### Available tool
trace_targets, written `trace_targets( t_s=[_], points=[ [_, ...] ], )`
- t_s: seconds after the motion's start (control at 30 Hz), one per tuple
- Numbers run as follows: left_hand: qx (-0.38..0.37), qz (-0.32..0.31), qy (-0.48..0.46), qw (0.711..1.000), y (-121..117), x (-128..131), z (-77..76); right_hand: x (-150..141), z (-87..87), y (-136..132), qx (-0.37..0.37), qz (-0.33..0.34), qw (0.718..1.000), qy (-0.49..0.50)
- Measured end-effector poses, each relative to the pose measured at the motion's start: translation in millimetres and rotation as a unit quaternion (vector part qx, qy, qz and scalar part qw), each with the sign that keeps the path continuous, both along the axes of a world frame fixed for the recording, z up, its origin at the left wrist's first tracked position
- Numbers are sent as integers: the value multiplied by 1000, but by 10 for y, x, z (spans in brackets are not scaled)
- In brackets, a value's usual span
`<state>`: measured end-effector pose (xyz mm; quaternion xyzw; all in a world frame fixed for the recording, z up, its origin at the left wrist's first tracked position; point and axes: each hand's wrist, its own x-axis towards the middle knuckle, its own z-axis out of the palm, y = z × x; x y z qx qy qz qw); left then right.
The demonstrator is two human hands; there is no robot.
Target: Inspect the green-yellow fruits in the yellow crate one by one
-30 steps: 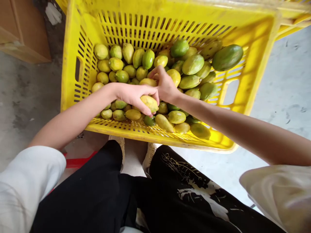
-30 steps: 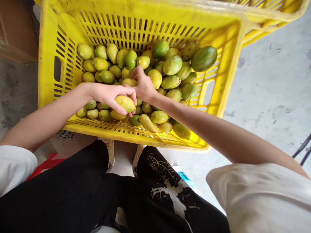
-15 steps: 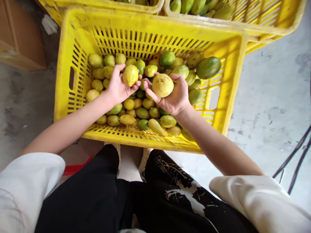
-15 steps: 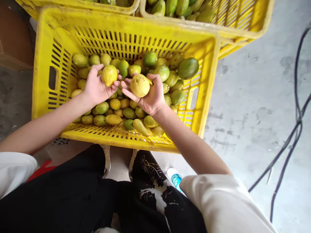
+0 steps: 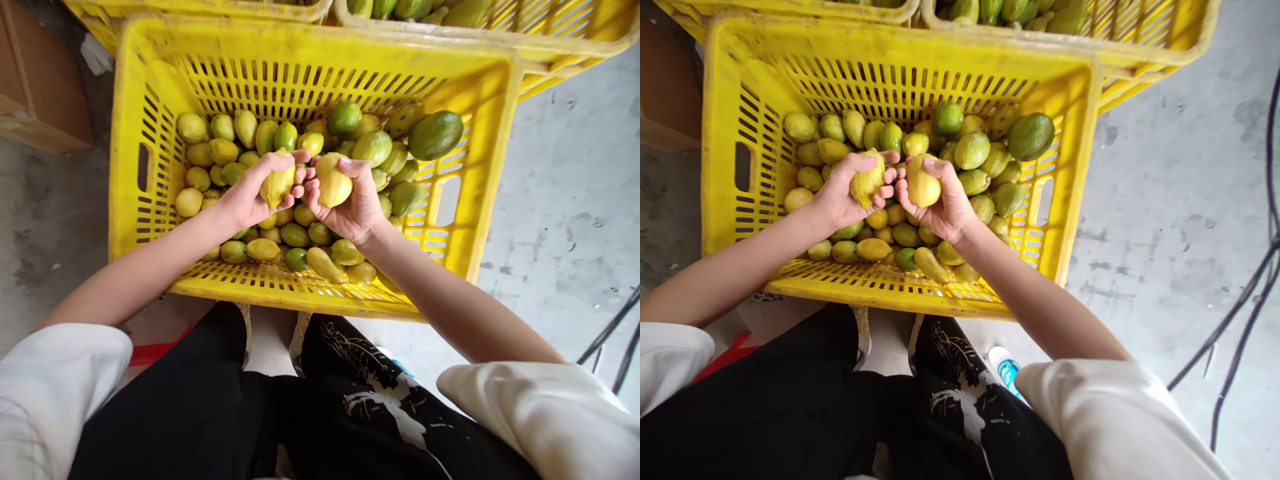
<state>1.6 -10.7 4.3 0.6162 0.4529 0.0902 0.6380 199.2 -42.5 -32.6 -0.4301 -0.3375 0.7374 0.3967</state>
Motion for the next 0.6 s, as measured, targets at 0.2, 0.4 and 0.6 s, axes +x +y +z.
trace_targets(
  t_s=[0.2, 0.4, 0.6],
  points=[
    [-99, 80, -67, 990, 38, 20, -73, -15, 68, 30, 34, 24, 997, -70],
    [40, 94, -32, 994, 60, -7, 120, 194, 271, 164, 95, 45, 988, -113],
    [-53, 97, -126, 986, 25, 20, 111, 95, 284, 124, 48, 5, 993, -105]
  ],
)
